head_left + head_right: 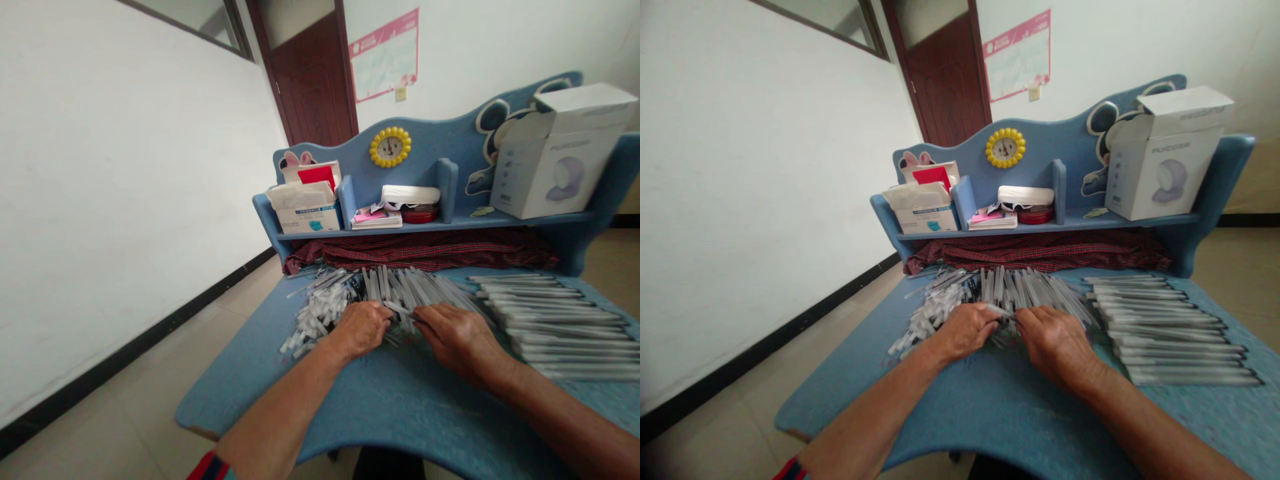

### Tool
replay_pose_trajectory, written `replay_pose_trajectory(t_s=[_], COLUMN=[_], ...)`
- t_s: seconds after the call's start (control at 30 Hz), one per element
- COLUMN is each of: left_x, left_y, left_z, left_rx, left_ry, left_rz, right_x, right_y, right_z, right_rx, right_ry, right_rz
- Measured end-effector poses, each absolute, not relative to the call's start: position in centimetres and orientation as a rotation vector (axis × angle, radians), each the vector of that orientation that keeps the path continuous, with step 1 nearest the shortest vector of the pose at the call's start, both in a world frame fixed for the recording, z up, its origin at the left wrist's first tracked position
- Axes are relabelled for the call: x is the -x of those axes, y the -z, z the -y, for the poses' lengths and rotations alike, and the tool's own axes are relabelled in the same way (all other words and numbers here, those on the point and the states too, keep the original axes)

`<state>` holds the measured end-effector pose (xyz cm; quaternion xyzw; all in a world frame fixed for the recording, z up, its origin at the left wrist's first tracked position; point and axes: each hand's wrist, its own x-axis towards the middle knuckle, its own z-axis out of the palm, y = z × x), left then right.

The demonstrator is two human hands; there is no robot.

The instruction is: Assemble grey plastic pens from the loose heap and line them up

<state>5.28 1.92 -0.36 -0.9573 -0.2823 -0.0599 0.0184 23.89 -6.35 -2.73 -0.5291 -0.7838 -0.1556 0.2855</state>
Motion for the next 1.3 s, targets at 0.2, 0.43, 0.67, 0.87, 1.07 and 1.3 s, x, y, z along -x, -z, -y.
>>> replay_pose_trajectory(t_s=[0.2,0.43,0.67,0.87,1.07,1.3], left_x=[-6.6,-6.9,-6.3,-5.4,-4.8,-4.9], left_y=[0.2,-0.2,0.1,-0.4,-1.1,-1.3], left_z=[-1.3,-1.1,-1.5,-2.4,-2.5,-2.0], left_rx=[2.859,2.864,3.033,3.380,3.323,3.362], left_ry=[0.068,0.007,0.287,1.439,2.089,2.247], left_rz=[1.083,1.091,1.077,1.923,2.202,2.195], right_x=[-23.8,-23.7,-23.9,-24.0,-23.9,-23.8], right_y=[2.7,2.7,2.7,2.6,2.8,2.9], right_z=[6.4,6.4,6.3,6.3,6.3,6.4], right_rx=[1.406,1.392,1.392,1.418,1.417,1.440], right_ry=[0.431,0.442,0.440,0.413,0.407,0.384], right_rz=[2.087,2.075,2.076,2.094,2.101,2.102])
